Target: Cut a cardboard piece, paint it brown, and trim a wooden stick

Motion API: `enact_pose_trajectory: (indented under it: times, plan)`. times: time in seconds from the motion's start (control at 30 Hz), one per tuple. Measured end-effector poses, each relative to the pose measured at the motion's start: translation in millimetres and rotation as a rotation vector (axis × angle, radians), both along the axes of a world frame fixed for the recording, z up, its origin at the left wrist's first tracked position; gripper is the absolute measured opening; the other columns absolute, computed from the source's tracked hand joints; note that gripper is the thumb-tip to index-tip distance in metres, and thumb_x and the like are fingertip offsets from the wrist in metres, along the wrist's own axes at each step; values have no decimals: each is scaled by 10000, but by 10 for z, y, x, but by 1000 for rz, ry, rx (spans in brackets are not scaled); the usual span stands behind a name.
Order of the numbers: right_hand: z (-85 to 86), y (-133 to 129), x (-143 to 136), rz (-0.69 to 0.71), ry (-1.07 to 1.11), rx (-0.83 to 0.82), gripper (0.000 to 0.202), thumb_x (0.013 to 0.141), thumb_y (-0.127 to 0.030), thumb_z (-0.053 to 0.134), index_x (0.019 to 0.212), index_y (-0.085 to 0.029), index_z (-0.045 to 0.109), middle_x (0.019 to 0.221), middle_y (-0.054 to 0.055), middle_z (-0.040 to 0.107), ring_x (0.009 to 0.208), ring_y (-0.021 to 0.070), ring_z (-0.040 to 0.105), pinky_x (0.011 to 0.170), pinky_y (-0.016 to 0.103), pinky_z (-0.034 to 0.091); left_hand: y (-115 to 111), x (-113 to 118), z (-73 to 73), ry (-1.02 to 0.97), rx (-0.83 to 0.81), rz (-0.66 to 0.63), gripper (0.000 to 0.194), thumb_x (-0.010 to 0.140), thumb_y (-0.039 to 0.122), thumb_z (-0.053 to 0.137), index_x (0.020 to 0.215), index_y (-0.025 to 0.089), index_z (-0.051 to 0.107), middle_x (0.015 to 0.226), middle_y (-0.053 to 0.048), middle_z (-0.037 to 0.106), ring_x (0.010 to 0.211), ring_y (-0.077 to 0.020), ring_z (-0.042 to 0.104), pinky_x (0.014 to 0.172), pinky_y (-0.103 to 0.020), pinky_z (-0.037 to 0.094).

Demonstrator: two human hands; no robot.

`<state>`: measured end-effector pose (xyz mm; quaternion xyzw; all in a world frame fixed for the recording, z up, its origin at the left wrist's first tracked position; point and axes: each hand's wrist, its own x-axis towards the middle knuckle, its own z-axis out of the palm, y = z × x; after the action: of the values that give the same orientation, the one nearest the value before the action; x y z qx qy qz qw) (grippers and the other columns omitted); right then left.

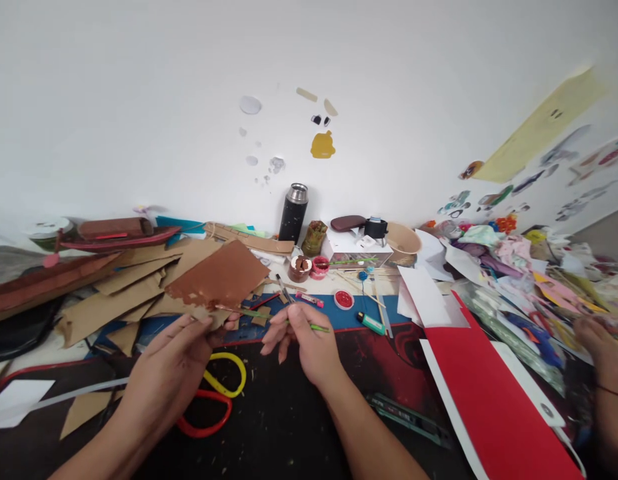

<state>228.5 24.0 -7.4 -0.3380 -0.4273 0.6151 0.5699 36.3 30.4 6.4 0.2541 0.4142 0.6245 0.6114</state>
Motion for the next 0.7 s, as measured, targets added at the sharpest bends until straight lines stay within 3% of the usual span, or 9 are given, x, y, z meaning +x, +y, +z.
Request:
enact_pose_trajectory:
  times: [0.27,0.4,0.53,0.7]
  plan:
    - [20,4,7,3,-18,-18,488,954,-638,677,864,-159,718,702,72,784,542,176,752,399,183,482,7,1,-13,-12,-34,-15,169,656,286,931,696,191,798,852,-53,780,894,-226,725,857,-311,656]
    - [11,26,34,-80,8,-43,500,945,-650,680,842,-161,712,681,67,778,534,176,749,388,178,469,9,-12,-1,-49,-15,44,160,667,260,925,682,181,787,814,-38,769,892,-202,722,888,-290,648]
    - [-11,44,21,-88,51,-102,518,926,-669,693,831,-160,705,659,72,774,513,184,741,368,179,449,-14,5,16,-47,-51,-10,162,668,256,928,717,164,804,840,-62,790,909,-225,739,890,-301,653]
    - [-12,89,3,-207,123,-201,643,818,-799,717,791,-158,682,543,48,710,426,175,686,339,179,409,-47,27,66,-80,-45,-1,154,670,234,928,733,152,815,858,-66,799,929,-224,742,904,-288,650]
